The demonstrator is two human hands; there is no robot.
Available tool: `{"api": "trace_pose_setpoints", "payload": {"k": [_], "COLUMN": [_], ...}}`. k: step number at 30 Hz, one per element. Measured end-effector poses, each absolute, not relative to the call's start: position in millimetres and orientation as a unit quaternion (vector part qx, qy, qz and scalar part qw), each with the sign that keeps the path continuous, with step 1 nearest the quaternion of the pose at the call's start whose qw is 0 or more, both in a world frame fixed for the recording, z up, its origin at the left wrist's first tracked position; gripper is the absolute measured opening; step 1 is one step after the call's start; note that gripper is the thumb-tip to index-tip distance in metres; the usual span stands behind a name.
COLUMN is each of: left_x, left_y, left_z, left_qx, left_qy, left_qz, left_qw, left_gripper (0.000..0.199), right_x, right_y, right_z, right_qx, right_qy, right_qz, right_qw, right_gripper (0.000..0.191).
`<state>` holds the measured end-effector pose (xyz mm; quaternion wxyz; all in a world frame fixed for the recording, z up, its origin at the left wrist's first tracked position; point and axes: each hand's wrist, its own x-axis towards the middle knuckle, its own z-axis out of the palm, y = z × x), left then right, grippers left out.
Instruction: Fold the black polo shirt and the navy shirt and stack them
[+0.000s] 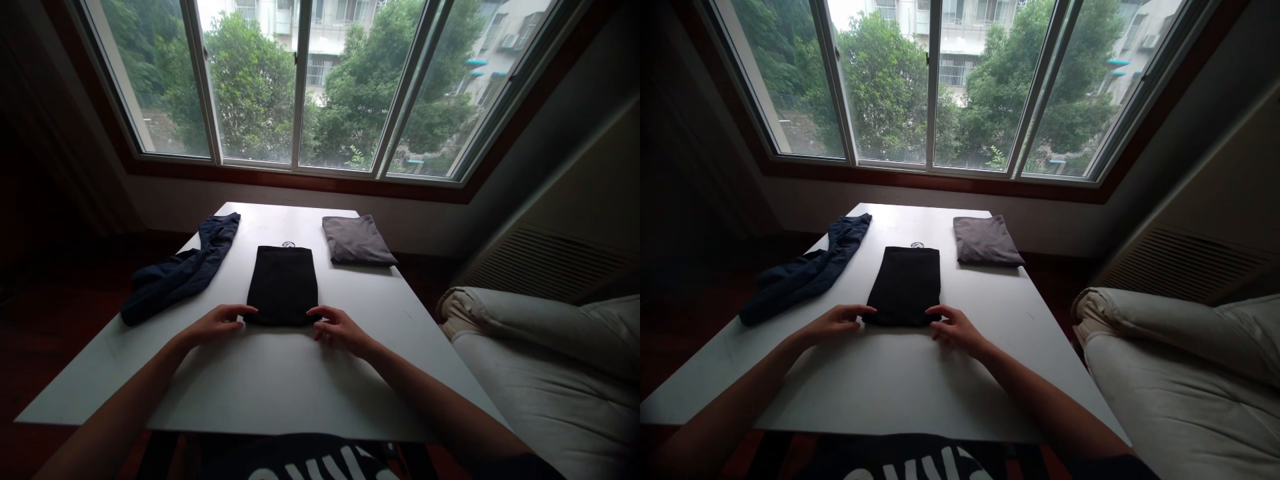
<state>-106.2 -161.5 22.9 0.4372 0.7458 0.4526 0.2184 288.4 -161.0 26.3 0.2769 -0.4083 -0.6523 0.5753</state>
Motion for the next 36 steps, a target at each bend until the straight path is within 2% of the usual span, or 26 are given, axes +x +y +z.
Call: {"api": "trace_pose_setpoints", "payload": {"k": [3,6,15,23,28,33,36], "left_x": [-105.7,-102.7,-98.8,-102.4,-106.6,-101.9,-94.8], "left_y": [-160.0,-158.5,-161.1,-158.7,-158.2,-165.3,-170.7], "left_z": [20.2,15.7,21.7,15.4,12.3,19.1,24.2], "left_qx": [0.753,0.756,0.793,0.794,0.802,0.826,0.856], "left_qy": [0.463,0.475,0.465,0.460,0.472,0.473,0.433], "left_qz": [0.214,0.225,0.214,0.216,0.199,0.226,0.239], "left_qw": [0.415,0.390,0.330,0.333,0.308,0.209,0.148], "left_gripper": [0.048,0.044,0.032,0.033,0.027,0.013,0.021], "right_x": [288.8,290.5,292.5,289.2,288.6,286.7,281.9], "right_y": [-160.1,-156.6,-156.4,-165.7,-166.0,-169.1,-170.8], "right_z": [28.8,25.0,24.0,31.2,28.2,21.5,15.2], "right_qx": [-0.392,-0.408,-0.424,-0.422,-0.427,-0.429,-0.418], "right_qy": [-0.625,-0.623,-0.689,-0.747,-0.797,-0.853,-0.874], "right_qz": [0.629,0.626,0.559,0.478,0.380,0.213,0.121], "right_qw": [0.245,0.230,0.182,0.188,0.195,0.210,0.218], "right_gripper": [0.056,0.054,0.037,0.028,0.016,0.010,0.016]}}
